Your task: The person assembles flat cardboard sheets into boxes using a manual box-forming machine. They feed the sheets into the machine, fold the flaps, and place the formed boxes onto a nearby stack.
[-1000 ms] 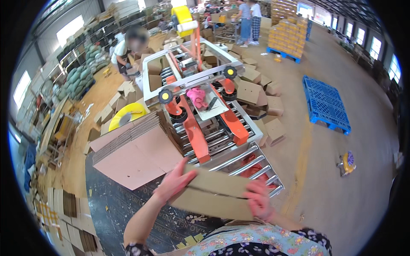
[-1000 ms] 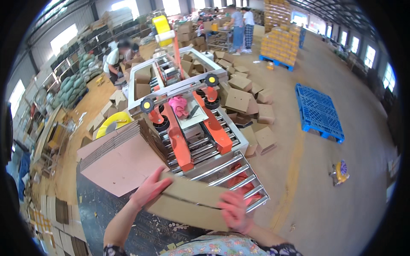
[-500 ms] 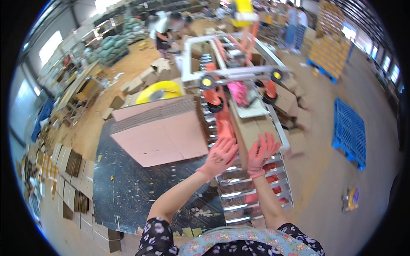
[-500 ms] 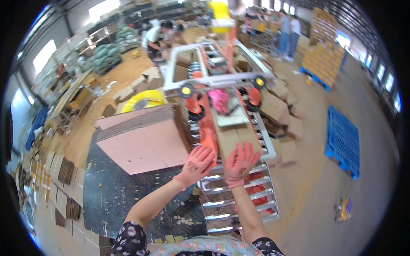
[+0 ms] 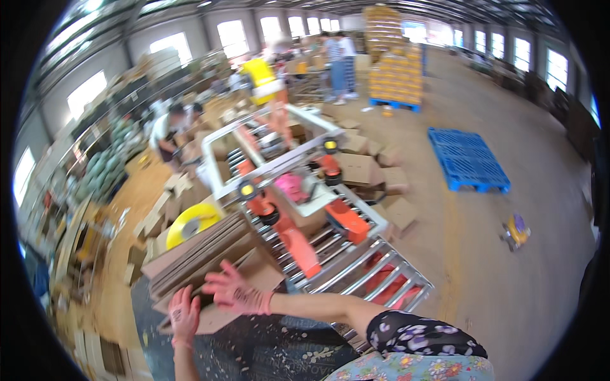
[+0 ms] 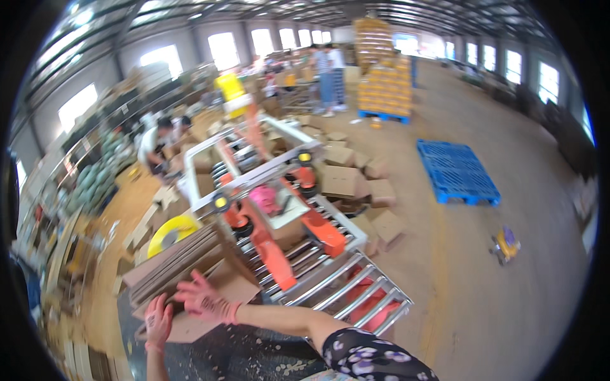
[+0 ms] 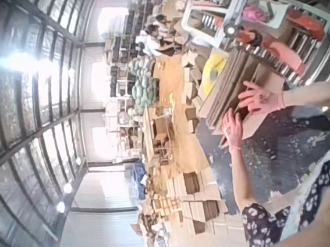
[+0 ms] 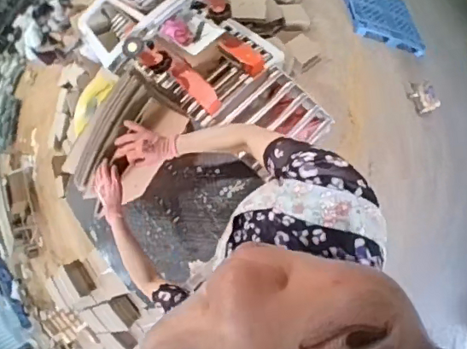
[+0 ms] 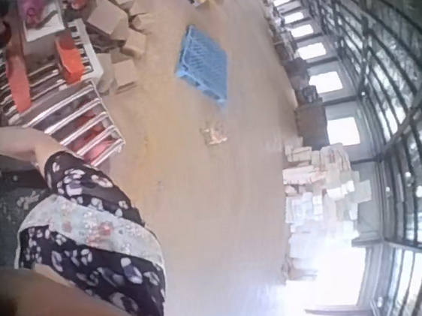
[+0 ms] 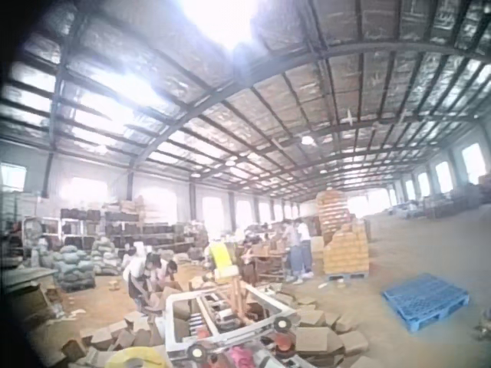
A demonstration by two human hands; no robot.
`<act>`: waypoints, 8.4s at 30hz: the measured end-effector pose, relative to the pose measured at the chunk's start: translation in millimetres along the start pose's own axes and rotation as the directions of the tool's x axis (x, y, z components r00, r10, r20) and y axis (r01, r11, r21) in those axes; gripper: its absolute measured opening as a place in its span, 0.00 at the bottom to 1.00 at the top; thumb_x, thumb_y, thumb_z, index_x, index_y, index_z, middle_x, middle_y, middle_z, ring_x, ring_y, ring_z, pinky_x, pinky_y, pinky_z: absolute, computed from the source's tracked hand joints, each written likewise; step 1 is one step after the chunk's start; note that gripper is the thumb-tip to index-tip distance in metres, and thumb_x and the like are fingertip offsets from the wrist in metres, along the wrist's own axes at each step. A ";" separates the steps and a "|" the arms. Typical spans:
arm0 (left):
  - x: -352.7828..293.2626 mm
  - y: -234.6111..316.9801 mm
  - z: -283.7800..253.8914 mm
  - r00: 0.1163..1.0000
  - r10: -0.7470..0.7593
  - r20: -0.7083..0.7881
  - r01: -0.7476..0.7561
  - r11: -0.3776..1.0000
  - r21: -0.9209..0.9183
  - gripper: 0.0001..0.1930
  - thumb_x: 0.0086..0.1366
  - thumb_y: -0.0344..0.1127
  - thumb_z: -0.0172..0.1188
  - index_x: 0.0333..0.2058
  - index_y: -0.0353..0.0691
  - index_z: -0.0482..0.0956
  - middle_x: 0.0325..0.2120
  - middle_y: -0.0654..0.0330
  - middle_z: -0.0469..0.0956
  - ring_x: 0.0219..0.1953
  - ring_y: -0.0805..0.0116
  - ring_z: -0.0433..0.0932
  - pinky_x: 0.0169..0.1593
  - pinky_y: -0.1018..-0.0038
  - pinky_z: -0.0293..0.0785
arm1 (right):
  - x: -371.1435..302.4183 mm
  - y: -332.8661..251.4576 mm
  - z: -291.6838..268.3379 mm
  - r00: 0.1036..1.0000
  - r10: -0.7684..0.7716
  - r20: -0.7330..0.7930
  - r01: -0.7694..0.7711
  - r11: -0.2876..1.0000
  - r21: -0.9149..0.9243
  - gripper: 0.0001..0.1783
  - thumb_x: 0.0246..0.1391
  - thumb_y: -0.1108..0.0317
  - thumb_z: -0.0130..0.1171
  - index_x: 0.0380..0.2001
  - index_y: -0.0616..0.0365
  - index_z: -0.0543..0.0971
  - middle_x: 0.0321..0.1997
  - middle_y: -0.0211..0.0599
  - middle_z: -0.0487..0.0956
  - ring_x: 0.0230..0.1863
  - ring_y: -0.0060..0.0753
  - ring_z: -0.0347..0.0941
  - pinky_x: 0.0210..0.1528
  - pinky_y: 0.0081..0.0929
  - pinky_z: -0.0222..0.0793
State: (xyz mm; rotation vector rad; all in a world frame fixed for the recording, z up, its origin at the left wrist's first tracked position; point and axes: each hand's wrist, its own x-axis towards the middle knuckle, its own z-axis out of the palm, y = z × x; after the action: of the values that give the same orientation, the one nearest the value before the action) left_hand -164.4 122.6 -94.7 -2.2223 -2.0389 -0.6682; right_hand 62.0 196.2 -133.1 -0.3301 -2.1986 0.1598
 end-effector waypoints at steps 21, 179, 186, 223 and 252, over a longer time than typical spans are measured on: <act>-162.1 225.4 -85.5 0.732 0.430 0.528 -0.226 0.885 -0.406 0.25 0.62 0.45 0.55 0.57 0.43 0.70 0.56 0.45 0.67 0.60 0.39 0.63 0.61 0.46 0.61 | -144.5 -128.5 -151.4 0.992 -0.129 0.001 0.129 0.989 0.067 0.13 0.58 0.60 0.54 0.37 0.59 0.76 0.57 0.38 0.75 0.59 0.46 0.70 0.59 0.47 0.63; 131.6 375.9 190.5 0.728 0.585 -0.357 -0.684 0.653 -0.325 0.17 0.53 0.31 0.58 0.43 0.36 0.75 0.47 0.49 0.73 0.53 0.49 0.70 0.60 0.55 0.64 | -252.2 28.9 -198.4 0.568 0.374 -0.733 -0.738 0.625 -0.253 0.16 0.60 0.67 0.47 0.50 0.59 0.74 0.54 0.42 0.73 0.61 0.48 0.64 0.71 0.55 0.37; 45.8 197.1 161.9 0.985 0.161 -0.063 -0.171 0.843 -0.509 0.10 0.56 0.31 0.57 0.38 0.38 0.77 0.42 0.49 0.77 0.46 0.46 0.74 0.51 0.56 0.70 | -98.7 58.3 -127.5 0.839 0.291 -0.460 -0.416 0.888 -0.197 0.22 0.50 0.72 0.59 0.50 0.61 0.75 0.54 0.41 0.74 0.59 0.46 0.66 0.69 0.50 0.47; -104.9 203.4 -68.4 0.819 0.548 0.167 -0.540 0.836 -0.094 0.33 0.65 0.51 0.49 0.63 0.37 0.61 0.63 0.42 0.57 0.62 0.36 0.59 0.63 0.43 0.55 | -116.8 -91.8 -147.4 0.997 0.029 0.071 -0.029 1.000 -0.001 0.25 0.59 0.60 0.51 0.57 0.58 0.68 0.68 0.48 0.61 0.70 0.47 0.53 0.69 0.58 0.44; 60.9 204.7 164.7 0.969 0.243 0.038 -0.216 0.913 -0.345 0.19 0.62 0.39 0.56 0.49 0.34 0.74 0.47 0.47 0.76 0.52 0.47 0.73 0.56 0.58 0.69 | -153.6 71.9 -151.1 0.711 0.381 -0.591 -0.557 0.819 -0.141 0.21 0.52 0.68 0.57 0.51 0.61 0.74 0.54 0.43 0.74 0.60 0.51 0.65 0.69 0.60 0.41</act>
State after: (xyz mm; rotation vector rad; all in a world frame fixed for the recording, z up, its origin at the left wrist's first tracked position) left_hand 79.9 206.8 -172.1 -2.6629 -1.7595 -0.9831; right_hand 283.9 219.6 -175.7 -1.0053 -1.5213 -0.0086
